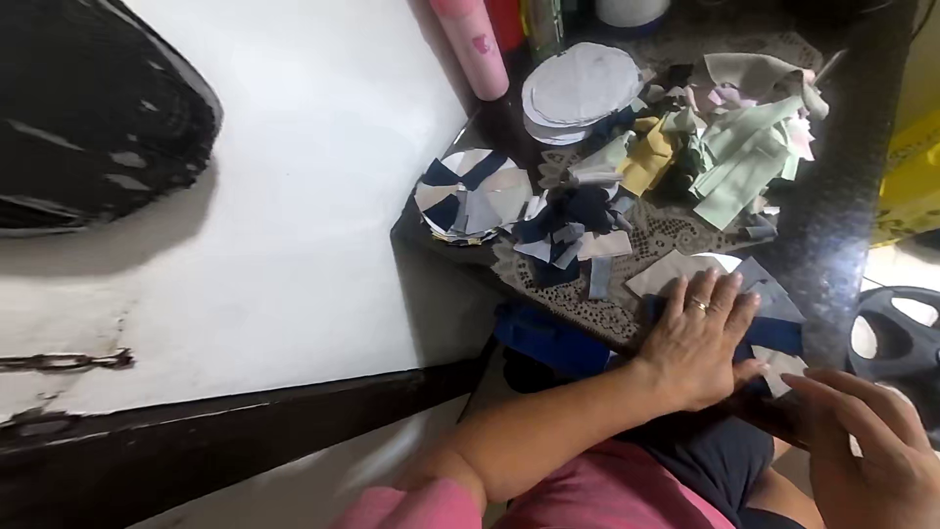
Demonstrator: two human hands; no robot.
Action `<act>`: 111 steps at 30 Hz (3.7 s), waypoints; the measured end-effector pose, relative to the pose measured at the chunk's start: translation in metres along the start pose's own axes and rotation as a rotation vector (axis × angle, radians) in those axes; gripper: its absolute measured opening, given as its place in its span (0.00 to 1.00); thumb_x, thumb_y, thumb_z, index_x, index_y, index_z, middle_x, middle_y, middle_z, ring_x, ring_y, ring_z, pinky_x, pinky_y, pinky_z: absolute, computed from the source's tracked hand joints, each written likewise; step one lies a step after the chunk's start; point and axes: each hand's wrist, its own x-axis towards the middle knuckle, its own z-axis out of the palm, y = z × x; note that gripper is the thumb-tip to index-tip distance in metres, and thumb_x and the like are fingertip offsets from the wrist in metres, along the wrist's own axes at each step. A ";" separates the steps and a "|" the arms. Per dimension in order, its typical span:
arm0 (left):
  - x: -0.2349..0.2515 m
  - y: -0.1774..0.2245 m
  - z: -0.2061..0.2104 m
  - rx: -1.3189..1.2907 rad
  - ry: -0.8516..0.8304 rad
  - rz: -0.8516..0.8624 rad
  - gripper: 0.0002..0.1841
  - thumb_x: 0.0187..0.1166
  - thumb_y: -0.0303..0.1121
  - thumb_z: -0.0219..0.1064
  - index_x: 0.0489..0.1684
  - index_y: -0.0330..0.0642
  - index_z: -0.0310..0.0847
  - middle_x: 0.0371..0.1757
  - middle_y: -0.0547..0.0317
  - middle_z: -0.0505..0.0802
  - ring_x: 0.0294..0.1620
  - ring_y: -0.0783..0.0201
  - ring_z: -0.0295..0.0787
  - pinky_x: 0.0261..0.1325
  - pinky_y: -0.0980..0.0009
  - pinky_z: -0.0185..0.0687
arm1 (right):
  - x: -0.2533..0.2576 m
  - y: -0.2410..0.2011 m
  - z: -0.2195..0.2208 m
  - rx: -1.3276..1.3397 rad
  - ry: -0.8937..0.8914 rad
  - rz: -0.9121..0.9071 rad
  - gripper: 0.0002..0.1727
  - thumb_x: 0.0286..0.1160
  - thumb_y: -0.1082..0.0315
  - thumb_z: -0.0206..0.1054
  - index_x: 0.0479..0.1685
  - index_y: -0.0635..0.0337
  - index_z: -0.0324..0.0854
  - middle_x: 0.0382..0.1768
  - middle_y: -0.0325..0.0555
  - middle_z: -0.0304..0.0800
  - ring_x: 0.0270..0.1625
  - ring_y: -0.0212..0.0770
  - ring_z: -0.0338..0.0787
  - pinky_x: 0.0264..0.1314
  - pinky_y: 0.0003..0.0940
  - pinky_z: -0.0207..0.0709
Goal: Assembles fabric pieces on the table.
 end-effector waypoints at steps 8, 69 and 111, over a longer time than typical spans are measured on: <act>-0.012 -0.009 -0.004 -0.209 0.336 0.042 0.32 0.85 0.49 0.61 0.87 0.47 0.70 0.90 0.46 0.69 0.94 0.40 0.54 0.91 0.35 0.42 | -0.006 -0.028 -0.007 0.058 -0.025 -0.094 0.14 0.81 0.74 0.57 0.42 0.62 0.92 0.46 0.59 0.90 0.58 0.46 0.85 0.67 0.31 0.73; -0.132 -0.017 -0.002 -1.813 -0.331 -0.629 0.06 0.84 0.21 0.58 0.46 0.41 0.80 0.41 0.59 0.93 0.43 0.65 0.93 0.54 0.65 0.90 | -0.092 -0.046 0.032 0.029 -0.005 -0.266 0.12 0.84 0.63 0.59 0.47 0.41 0.91 0.50 0.44 0.90 0.54 0.44 0.86 0.54 0.34 0.78; -0.068 -0.033 -0.010 -0.380 0.436 0.074 0.10 0.73 0.19 0.69 0.46 0.37 0.93 0.52 0.51 0.95 0.49 0.65 0.94 0.50 0.71 0.91 | 0.037 -0.038 0.033 0.068 -0.321 -0.002 0.11 0.72 0.82 0.67 0.44 0.63 0.94 0.45 0.54 0.93 0.45 0.50 0.93 0.48 0.48 0.86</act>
